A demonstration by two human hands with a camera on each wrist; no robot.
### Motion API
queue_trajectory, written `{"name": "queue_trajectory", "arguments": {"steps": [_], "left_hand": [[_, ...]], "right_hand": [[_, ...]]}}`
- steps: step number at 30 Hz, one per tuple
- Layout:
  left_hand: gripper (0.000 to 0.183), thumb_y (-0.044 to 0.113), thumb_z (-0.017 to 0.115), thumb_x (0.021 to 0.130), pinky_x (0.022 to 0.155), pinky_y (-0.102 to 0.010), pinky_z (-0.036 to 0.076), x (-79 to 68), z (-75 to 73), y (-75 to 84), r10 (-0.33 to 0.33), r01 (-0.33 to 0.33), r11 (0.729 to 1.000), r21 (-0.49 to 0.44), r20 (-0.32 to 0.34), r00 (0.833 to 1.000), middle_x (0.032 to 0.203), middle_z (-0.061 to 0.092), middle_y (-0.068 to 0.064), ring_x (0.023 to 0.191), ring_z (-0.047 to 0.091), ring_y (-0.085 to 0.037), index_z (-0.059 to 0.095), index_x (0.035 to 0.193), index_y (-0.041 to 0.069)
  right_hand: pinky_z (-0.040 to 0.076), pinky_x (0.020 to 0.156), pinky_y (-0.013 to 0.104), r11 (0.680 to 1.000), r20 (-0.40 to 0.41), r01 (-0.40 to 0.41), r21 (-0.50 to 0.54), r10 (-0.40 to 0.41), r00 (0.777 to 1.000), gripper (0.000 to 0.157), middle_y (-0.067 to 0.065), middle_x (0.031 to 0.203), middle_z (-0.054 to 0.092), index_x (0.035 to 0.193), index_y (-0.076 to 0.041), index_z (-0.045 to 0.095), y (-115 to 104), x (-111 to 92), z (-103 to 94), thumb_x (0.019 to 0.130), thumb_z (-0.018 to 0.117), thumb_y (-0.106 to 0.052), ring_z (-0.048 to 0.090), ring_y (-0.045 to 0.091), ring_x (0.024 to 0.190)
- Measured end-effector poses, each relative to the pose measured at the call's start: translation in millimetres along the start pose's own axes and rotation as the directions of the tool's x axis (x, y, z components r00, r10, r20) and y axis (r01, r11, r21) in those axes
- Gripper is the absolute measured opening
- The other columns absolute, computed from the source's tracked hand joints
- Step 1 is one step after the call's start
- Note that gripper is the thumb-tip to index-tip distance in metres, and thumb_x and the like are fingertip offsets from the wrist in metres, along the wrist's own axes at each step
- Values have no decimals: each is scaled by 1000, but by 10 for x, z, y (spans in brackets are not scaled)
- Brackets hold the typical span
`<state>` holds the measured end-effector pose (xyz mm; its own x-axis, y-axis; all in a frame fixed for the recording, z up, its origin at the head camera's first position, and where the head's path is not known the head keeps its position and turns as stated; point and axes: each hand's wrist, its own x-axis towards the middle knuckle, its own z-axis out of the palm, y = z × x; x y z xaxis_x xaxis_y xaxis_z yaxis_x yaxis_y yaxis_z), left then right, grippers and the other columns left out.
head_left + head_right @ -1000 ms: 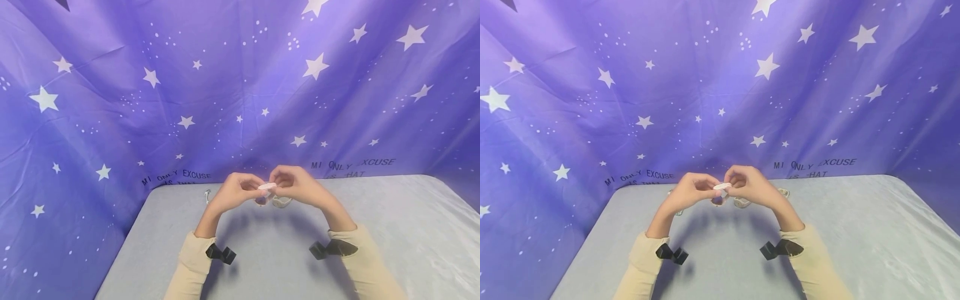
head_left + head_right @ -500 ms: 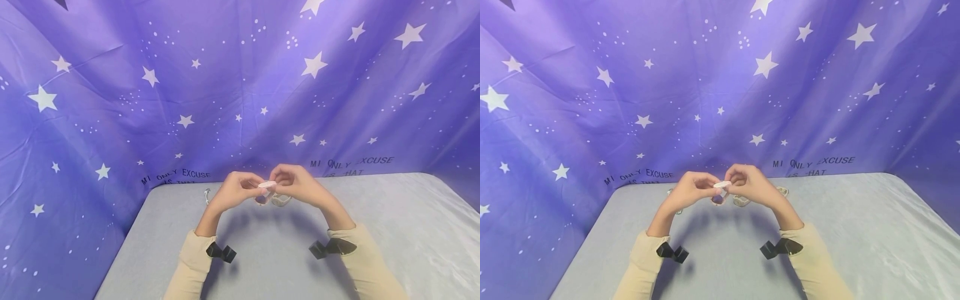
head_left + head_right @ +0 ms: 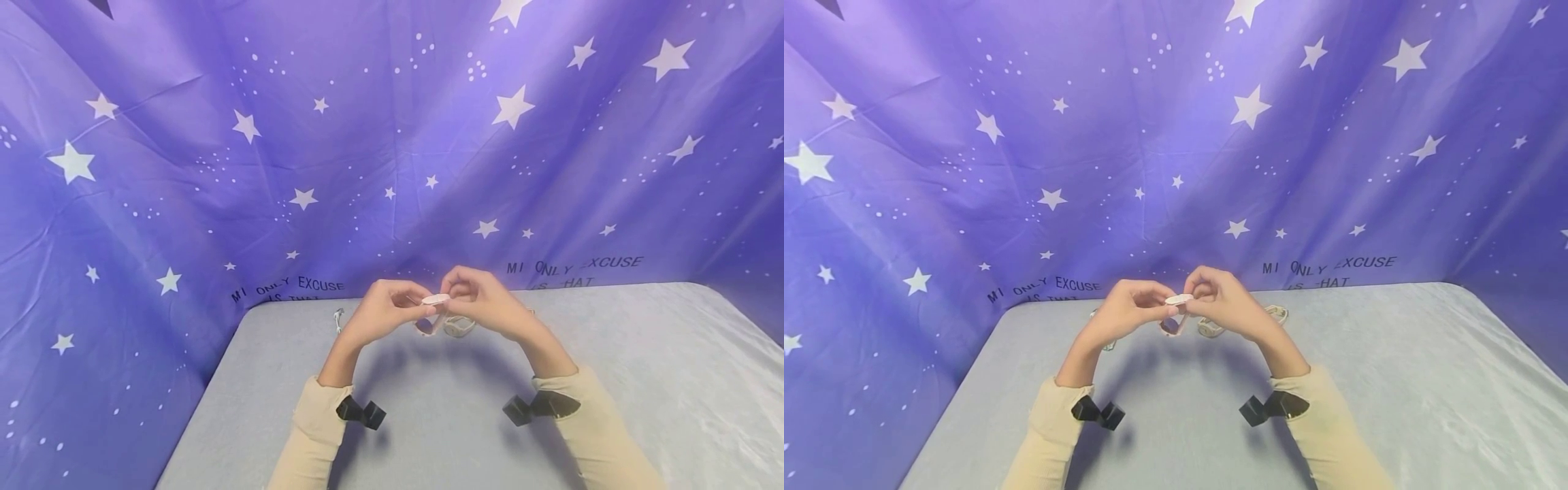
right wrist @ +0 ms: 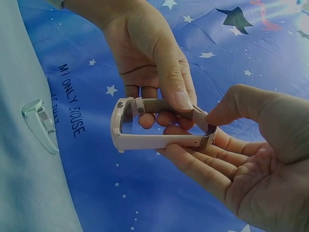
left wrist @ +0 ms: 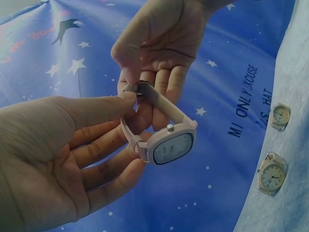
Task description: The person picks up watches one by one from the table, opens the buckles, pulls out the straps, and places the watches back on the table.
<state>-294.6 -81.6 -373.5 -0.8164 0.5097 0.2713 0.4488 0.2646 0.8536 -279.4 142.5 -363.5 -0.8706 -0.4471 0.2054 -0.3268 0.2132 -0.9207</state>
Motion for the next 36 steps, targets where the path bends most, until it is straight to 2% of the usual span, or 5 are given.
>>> {"name": "queue_trajectory", "arguments": {"steps": [6,14,20,31,36], "left_hand": [[18,13,81,87,73,-28,61,2,-4,-7,5,-5,1000,6,2,1000,93,78,-12,81,76,-32,78,103,5],[19,20,82,87,71,-29,59,-11,-16,22,5,-4,998,67,-12,1000,92,79,-6,76,70,-11,79,103,10],[20,20,79,89,70,-30,61,-21,1,9,17,-18,998,55,10,1000,94,78,-5,76,71,-13,78,108,12],[16,18,80,88,67,-27,60,-3,94,9,-1,10,990,139,-63,998,90,78,-3,72,69,-10,79,104,13],[17,17,79,89,69,-27,60,1,71,-11,28,-24,989,143,-24,999,91,77,-3,74,68,-10,79,106,12]], "right_hand": [[64,79,36,1000,9,-15,25,15,1000,17,20,96,73,104,4,57,17,7,10,90,66,2,74,26,87],[61,86,31,999,20,21,-28,-21,1000,20,17,100,73,109,1,62,0,-11,-9,90,70,-2,73,24,93],[62,86,30,996,4,38,-77,-38,999,18,15,98,74,107,1,64,-18,-17,-4,90,71,-1,73,23,92],[62,86,40,984,-70,-16,-176,3,998,18,17,100,74,103,1,64,-24,-31,46,86,72,-1,73,28,97],[62,84,36,986,-54,-10,-167,1,999,17,16,99,75,102,0,65,-18,-32,27,87,73,-3,73,25,94]]}}
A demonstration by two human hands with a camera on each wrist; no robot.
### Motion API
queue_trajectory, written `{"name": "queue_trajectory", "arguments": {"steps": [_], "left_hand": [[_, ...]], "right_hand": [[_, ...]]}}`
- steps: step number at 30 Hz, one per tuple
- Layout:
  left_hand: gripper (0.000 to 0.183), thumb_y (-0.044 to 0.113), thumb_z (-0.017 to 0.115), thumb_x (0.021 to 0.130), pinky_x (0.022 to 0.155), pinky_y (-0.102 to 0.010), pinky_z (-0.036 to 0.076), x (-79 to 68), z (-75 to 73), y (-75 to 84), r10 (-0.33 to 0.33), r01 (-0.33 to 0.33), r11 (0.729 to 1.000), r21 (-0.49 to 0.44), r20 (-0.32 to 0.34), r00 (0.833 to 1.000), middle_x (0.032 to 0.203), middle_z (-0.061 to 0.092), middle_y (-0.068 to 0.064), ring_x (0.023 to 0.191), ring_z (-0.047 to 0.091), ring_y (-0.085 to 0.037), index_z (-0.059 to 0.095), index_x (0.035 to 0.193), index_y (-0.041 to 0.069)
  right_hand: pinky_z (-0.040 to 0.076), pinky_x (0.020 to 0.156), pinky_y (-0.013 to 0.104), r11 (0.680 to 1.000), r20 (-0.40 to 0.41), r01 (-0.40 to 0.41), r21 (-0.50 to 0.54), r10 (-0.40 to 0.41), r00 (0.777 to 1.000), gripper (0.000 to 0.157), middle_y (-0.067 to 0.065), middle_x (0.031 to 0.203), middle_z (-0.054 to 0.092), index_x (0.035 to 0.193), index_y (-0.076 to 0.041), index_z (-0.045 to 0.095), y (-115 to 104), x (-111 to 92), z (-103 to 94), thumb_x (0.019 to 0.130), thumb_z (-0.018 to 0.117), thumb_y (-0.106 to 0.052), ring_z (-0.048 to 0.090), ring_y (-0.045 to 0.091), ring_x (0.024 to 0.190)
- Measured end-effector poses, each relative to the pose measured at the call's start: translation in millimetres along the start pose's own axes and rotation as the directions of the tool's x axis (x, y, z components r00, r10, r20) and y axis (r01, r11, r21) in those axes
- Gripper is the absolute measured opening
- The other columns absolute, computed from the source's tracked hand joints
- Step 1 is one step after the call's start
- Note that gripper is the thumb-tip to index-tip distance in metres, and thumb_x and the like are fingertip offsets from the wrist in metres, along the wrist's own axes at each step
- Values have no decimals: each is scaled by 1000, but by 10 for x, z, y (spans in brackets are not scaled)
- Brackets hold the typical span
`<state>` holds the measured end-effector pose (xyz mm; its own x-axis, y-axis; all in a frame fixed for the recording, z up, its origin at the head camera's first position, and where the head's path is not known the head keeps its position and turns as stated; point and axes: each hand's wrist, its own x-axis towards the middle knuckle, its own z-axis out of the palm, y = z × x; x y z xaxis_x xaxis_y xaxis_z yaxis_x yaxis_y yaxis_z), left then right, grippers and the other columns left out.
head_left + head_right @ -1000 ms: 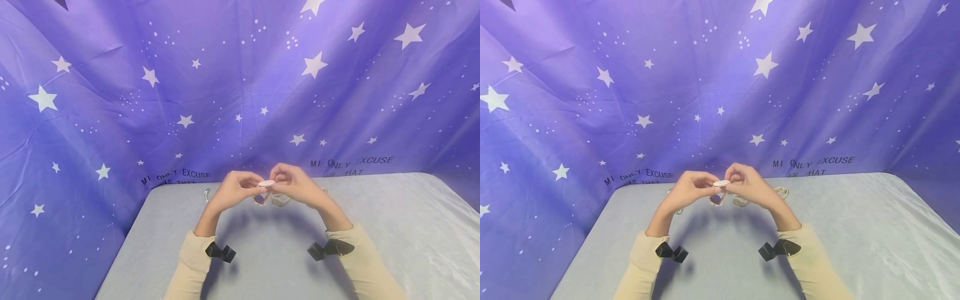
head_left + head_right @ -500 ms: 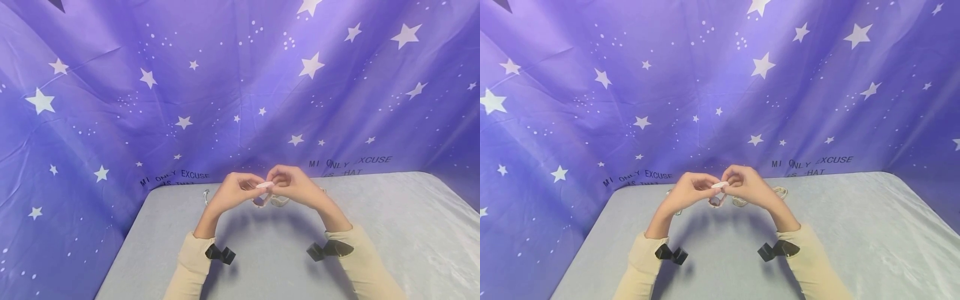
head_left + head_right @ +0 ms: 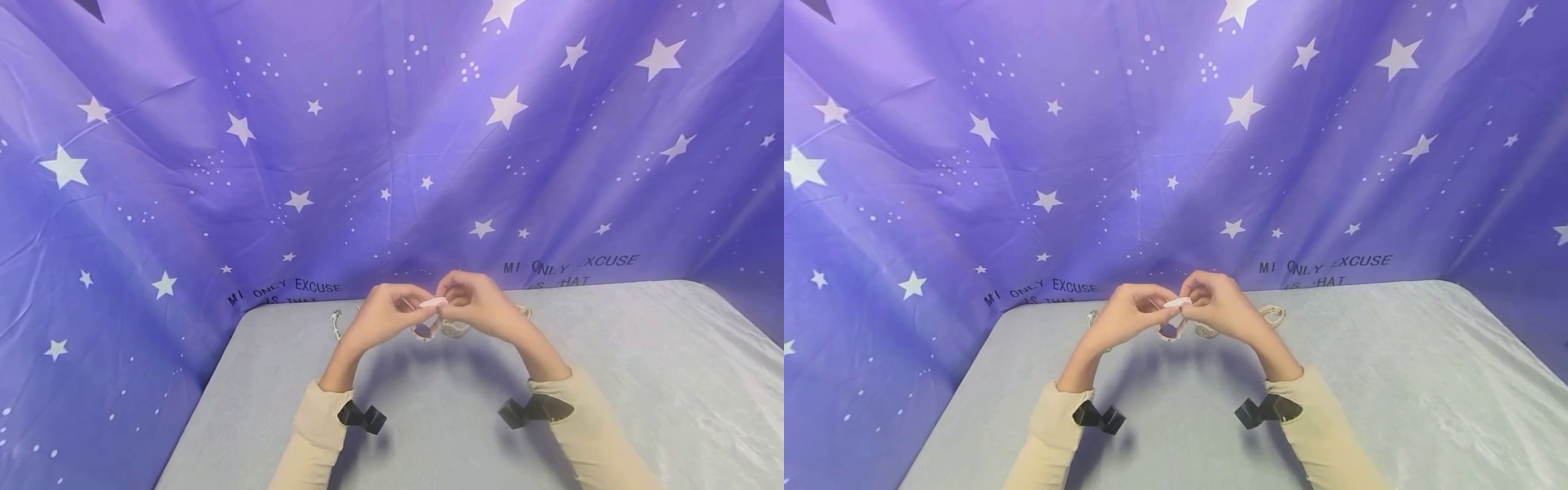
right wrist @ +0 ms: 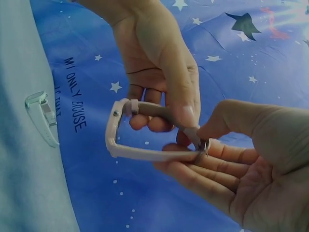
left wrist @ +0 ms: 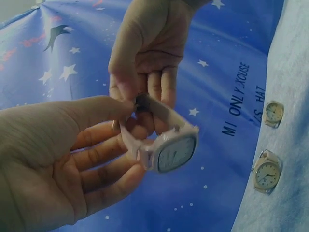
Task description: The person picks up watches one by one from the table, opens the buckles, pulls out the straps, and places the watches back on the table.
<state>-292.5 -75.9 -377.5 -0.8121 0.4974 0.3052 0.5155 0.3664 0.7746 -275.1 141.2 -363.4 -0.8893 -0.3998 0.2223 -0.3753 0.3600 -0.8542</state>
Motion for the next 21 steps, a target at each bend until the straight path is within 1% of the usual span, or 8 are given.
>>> {"name": "queue_trajectory", "arguments": {"steps": [3,6,9,15,18,21], "left_hand": [[18,16,78,90,70,-28,60,-9,-30,-26,28,-27,999,-23,37,999,92,77,-4,75,68,-11,78,108,11],[20,16,77,91,69,-29,60,-20,-58,-44,50,-46,998,-53,71,996,94,77,-5,75,69,-11,77,110,10],[22,15,77,91,70,-29,61,-23,-75,-50,57,-52,997,-65,86,995,96,77,-6,75,70,-10,76,112,10],[21,14,76,91,70,-28,60,-10,-77,-50,70,-66,996,-56,75,995,93,77,-7,74,70,-14,77,112,10],[19,15,76,92,69,-28,59,-3,-74,-49,61,-58,997,-48,66,996,90,77,-7,72,70,-16,77,110,10],[16,16,76,91,68,-27,58,7,-71,-46,49,-48,998,-27,57,997,87,77,-5,72,69,-14,78,107,11]], "right_hand": [[62,82,34,998,31,-1,56,-1,1000,17,16,98,75,102,1,66,9,2,-19,88,73,-3,73,23,91],[62,82,34,995,55,-5,102,0,998,16,16,97,76,101,1,66,16,5,-33,88,74,-3,73,22,89],[62,82,34,992,61,-9,127,1,998,17,17,96,75,101,1,66,22,9,-34,87,75,-4,74,22,87],[63,78,33,990,32,-42,133,38,999,19,17,94,74,102,3,63,11,13,-5,87,74,-2,72,21,84],[62,77,31,991,12,-56,121,55,998,20,16,93,73,102,4,62,-3,14,15,86,73,-2,71,20,84],[62,77,30,992,0,-60,114,60,998,22,16,94,72,103,5,61,-6,15,28,86,73,-2,70,20,85]]}}
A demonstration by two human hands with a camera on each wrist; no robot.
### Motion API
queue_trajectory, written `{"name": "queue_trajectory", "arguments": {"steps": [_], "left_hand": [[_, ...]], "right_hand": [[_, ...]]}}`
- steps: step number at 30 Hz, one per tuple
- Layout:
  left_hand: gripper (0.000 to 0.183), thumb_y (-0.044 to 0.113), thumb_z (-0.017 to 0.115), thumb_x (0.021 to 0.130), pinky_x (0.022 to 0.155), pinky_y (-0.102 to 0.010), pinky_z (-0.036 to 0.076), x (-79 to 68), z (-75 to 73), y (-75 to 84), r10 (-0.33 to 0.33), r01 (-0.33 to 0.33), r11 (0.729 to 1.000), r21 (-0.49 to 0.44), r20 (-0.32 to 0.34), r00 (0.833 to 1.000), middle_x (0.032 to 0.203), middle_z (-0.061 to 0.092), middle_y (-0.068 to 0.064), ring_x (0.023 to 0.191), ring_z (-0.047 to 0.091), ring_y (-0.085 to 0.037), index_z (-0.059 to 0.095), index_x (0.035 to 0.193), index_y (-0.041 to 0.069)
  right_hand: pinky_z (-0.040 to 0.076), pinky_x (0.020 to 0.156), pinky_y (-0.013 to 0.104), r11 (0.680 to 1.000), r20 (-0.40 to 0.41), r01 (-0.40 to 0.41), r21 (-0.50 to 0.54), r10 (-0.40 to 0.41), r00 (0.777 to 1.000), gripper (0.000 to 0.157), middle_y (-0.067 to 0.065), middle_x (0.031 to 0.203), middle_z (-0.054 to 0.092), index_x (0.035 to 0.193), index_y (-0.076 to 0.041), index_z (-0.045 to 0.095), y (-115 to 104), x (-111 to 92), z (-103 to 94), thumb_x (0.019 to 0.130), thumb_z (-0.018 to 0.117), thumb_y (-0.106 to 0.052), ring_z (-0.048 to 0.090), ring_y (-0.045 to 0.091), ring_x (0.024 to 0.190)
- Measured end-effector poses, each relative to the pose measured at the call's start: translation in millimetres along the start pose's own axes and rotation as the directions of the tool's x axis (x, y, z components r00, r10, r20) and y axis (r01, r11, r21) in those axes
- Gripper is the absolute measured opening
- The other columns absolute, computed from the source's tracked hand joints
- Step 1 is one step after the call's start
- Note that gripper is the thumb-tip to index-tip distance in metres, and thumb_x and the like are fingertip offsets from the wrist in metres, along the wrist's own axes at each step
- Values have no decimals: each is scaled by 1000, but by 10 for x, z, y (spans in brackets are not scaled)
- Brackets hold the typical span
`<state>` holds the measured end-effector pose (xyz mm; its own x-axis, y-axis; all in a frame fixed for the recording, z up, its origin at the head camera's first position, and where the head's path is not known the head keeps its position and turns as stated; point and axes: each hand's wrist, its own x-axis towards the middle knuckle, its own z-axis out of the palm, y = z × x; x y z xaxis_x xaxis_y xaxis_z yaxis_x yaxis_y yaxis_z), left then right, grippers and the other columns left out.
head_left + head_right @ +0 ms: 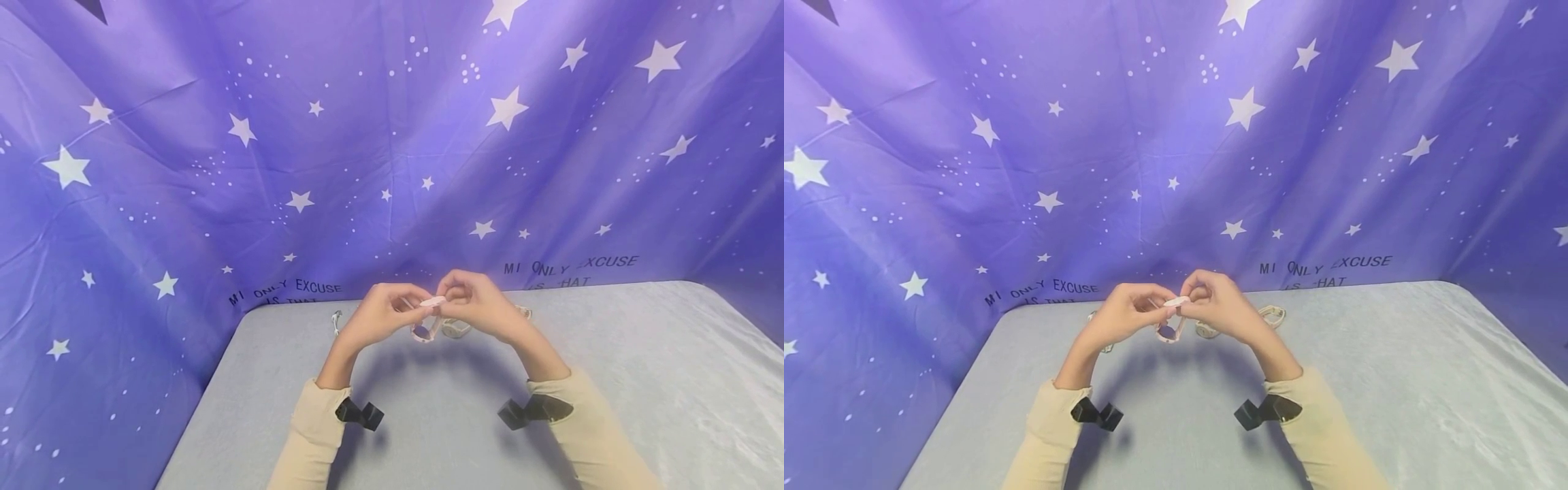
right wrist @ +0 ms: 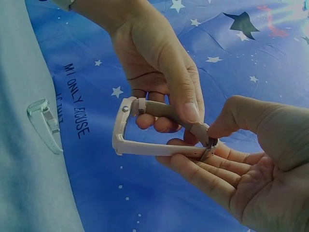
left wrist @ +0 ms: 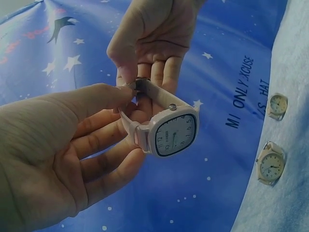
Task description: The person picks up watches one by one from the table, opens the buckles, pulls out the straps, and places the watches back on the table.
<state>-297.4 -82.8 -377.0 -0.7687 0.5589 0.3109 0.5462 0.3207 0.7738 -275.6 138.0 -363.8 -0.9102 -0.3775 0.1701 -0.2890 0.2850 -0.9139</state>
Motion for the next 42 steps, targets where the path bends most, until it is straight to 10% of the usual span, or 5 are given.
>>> {"name": "queue_trajectory", "arguments": {"steps": [42], "left_hand": [[21,18,78,91,67,-26,57,-25,-40,5,-7,7,1000,31,17,1000,88,75,-4,73,66,-9,78,111,12]], "right_hand": [[61,81,31,1000,-4,-13,12,13,1000,21,17,96,73,103,6,66,34,10,4,84,73,-1,70,19,85]]}}
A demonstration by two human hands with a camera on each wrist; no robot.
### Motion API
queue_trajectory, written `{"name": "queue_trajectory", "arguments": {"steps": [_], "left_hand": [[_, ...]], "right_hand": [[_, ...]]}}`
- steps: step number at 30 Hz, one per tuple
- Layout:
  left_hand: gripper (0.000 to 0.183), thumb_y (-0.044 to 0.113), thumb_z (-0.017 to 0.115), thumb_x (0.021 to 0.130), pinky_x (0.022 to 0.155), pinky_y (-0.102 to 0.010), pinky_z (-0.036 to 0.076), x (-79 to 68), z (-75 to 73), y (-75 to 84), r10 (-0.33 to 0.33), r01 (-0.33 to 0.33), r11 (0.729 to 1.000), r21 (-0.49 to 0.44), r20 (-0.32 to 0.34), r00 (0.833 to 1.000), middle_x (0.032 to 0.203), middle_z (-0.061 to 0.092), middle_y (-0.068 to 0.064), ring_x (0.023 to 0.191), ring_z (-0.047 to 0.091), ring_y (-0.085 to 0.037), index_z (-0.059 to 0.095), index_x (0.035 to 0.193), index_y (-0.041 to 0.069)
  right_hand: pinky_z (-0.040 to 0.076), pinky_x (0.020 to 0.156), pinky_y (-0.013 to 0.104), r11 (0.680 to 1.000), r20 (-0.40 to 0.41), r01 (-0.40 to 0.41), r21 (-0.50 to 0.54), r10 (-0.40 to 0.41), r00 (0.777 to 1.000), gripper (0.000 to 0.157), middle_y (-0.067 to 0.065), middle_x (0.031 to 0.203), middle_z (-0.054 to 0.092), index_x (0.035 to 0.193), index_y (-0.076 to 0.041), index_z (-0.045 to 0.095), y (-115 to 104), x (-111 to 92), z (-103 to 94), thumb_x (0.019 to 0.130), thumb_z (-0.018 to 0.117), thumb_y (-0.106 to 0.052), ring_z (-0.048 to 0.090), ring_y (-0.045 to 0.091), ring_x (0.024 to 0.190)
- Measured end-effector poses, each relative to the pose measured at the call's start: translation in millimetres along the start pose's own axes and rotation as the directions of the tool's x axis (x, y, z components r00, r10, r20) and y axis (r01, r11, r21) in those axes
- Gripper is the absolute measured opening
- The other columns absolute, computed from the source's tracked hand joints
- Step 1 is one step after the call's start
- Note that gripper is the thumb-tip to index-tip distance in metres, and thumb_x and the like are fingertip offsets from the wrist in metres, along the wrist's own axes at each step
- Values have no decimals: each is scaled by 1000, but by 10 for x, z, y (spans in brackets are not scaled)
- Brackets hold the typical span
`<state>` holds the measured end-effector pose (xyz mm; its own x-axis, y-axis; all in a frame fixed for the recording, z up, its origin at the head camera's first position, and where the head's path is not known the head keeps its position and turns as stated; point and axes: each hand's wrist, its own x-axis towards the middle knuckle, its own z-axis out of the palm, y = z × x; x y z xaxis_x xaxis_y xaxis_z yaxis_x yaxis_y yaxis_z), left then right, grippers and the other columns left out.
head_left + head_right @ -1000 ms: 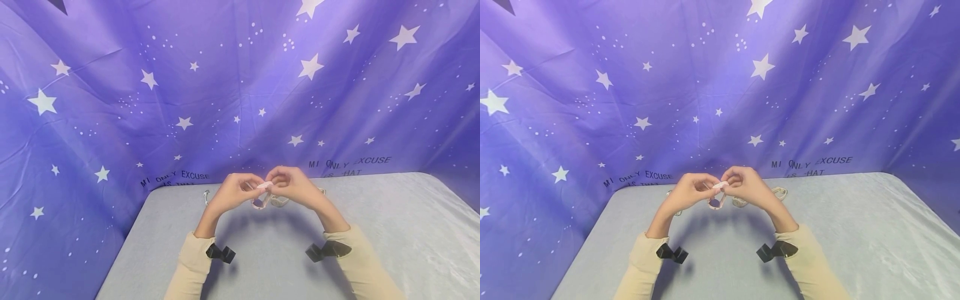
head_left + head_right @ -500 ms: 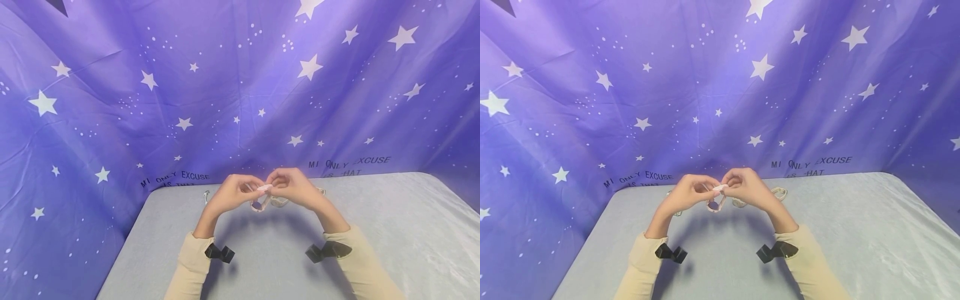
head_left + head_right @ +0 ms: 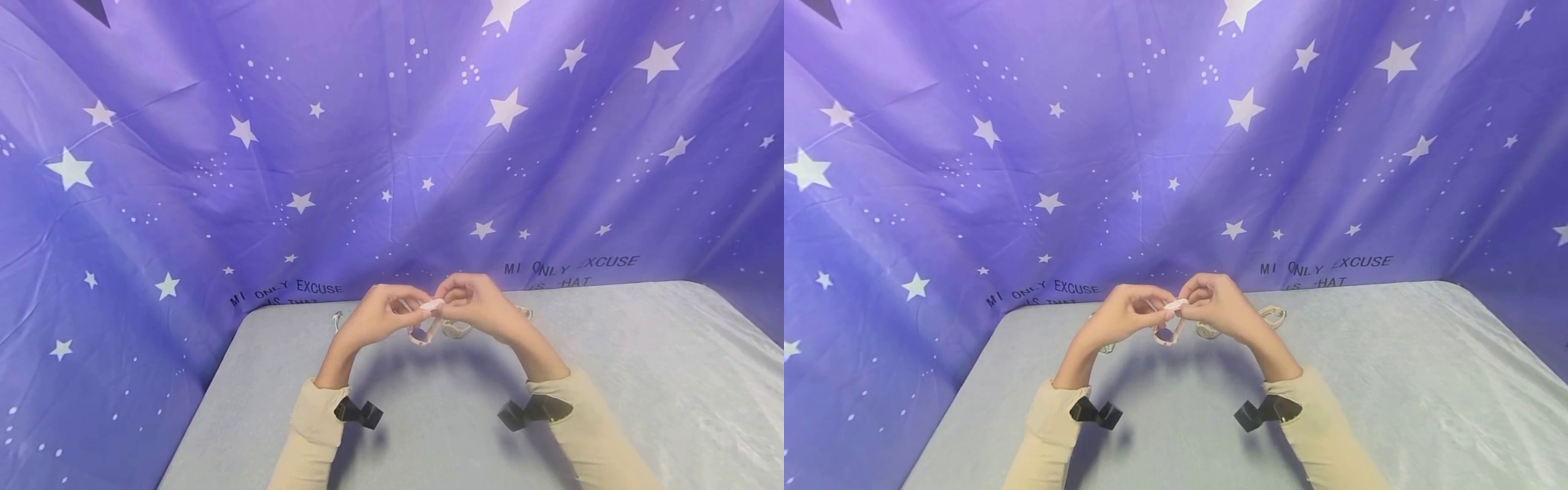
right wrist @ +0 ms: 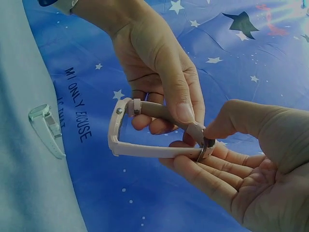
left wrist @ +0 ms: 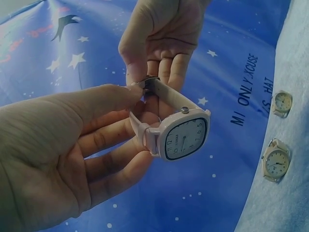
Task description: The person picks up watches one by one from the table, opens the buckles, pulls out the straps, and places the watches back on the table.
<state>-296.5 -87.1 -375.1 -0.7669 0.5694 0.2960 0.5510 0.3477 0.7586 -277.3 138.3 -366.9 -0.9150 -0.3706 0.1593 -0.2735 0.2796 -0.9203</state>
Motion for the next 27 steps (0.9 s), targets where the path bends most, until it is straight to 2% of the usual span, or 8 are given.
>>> {"name": "queue_trajectory", "arguments": {"steps": [7,14,19,27], "left_hand": [[19,19,77,91,69,-28,58,-13,-21,7,17,-16,1000,-23,29,999,88,76,-1,77,67,-11,78,110,14],[20,17,77,92,71,-28,59,-27,-44,38,33,-31,999,-36,45,998,90,77,-5,78,68,-12,78,111,11],[20,17,76,92,69,-27,59,-21,-35,39,36,-35,999,-30,30,999,88,77,-5,77,68,-11,78,111,11],[19,19,77,91,65,-27,58,-26,-29,35,17,-15,999,-38,32,999,86,76,-3,73,68,-11,78,110,12]], "right_hand": [[61,81,35,1000,24,-2,7,2,1000,21,17,96,74,102,3,68,-2,0,-20,85,76,-6,71,21,86],[63,77,37,993,56,-75,87,70,996,23,17,97,74,105,6,66,17,7,-59,86,74,-5,72,23,85],[63,79,39,992,41,-95,85,91,995,26,16,96,74,106,5,65,3,8,-53,86,75,-7,73,23,83],[63,78,36,996,47,-65,63,62,997,26,16,98,73,109,4,64,-29,-12,-31,86,74,-5,72,34,90]]}}
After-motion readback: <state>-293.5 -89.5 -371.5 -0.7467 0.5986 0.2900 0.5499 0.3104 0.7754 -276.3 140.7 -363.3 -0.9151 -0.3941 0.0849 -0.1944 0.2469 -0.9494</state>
